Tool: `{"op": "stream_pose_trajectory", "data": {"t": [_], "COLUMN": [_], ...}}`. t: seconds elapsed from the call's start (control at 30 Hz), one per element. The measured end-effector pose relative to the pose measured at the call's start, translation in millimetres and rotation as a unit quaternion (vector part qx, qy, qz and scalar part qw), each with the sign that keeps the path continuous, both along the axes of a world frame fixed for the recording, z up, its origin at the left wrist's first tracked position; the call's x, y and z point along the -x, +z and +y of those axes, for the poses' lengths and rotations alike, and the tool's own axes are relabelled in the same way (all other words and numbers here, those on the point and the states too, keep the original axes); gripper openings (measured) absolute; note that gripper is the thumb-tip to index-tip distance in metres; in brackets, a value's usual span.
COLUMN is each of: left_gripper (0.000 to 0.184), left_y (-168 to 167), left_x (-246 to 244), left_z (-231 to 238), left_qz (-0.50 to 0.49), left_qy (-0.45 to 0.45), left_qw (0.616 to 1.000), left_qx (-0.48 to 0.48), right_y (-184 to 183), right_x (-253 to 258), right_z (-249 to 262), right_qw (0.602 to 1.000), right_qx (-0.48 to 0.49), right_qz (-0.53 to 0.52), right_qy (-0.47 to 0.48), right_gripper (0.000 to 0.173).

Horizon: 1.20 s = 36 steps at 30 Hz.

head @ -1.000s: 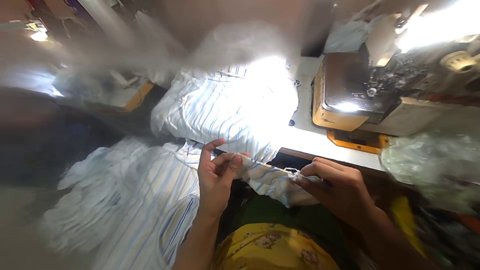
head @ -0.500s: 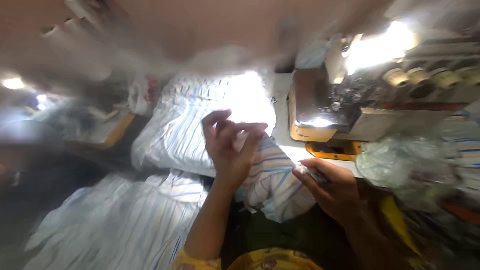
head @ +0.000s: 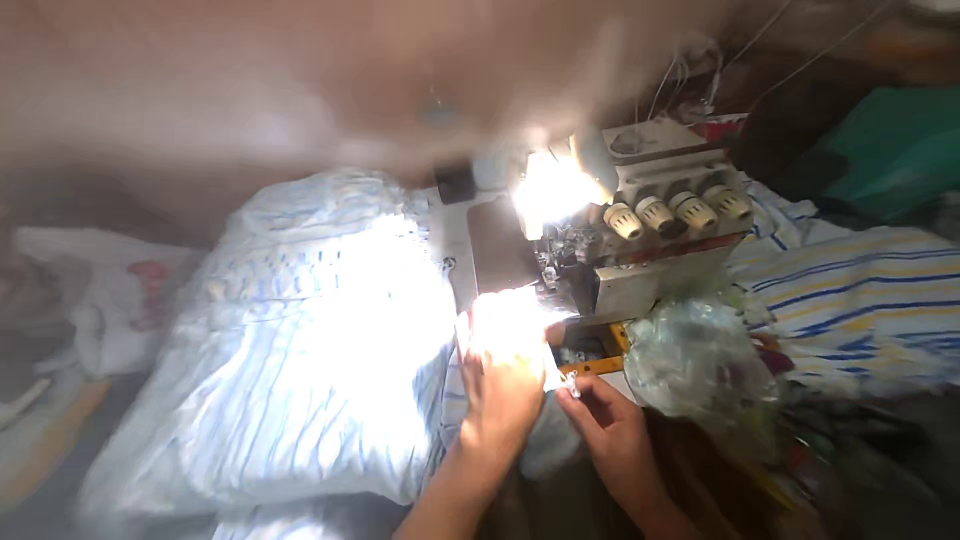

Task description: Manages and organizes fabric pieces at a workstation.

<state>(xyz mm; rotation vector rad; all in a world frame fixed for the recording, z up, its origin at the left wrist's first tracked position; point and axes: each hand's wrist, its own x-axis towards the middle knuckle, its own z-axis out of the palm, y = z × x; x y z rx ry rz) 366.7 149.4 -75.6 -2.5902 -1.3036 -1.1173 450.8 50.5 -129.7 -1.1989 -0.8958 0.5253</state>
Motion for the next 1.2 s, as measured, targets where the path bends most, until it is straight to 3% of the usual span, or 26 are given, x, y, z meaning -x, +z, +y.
{"op": "stream_pose_trajectory", "data": {"t": [0.17, 0.77, 0.87, 0.97, 1.03, 1.13, 1.2], "left_gripper": [0.059, 0.042, 0.040, 0.049, 0.048, 0.042, 0.051], "left_y": [-30, -13, -5, 22, 39, 19, -20], "left_x": [-5, -24, -18, -6, -3, 3, -12], "left_z": [-13, -5, -1, 17, 34, 79, 136], "left_qz": [-0.025, -0.042, -0.031, 0.010, 0.049, 0.037, 0.004], "left_qy": [-0.045, -0.062, -0.061, -0.082, -0.099, -0.162, -0.204], "left_qw": [0.997, 0.997, 0.998, 0.973, 0.951, 0.945, 0.961], "left_qx": [-0.059, -0.037, 0.018, 0.216, 0.289, 0.281, 0.187], "right_y": [3, 9, 12, 18, 23, 31, 34], "right_x": [-9, -49, -46, -38, -36, -35, -36], "right_z": [-26, -7, -5, 5, 17, 38, 51], "right_qw": [0.999, 0.997, 0.997, 0.998, 0.998, 0.996, 0.994], "right_qx": [0.032, -0.028, -0.026, -0.026, -0.017, -0.009, -0.015], "right_qz": [-0.041, -0.042, -0.040, -0.020, -0.001, 0.007, -0.005], "right_qy": [-0.006, -0.061, -0.058, -0.060, -0.067, -0.090, -0.109], "right_gripper": [0.008, 0.010, 0.010, 0.009, 0.010, 0.017, 0.022]}}
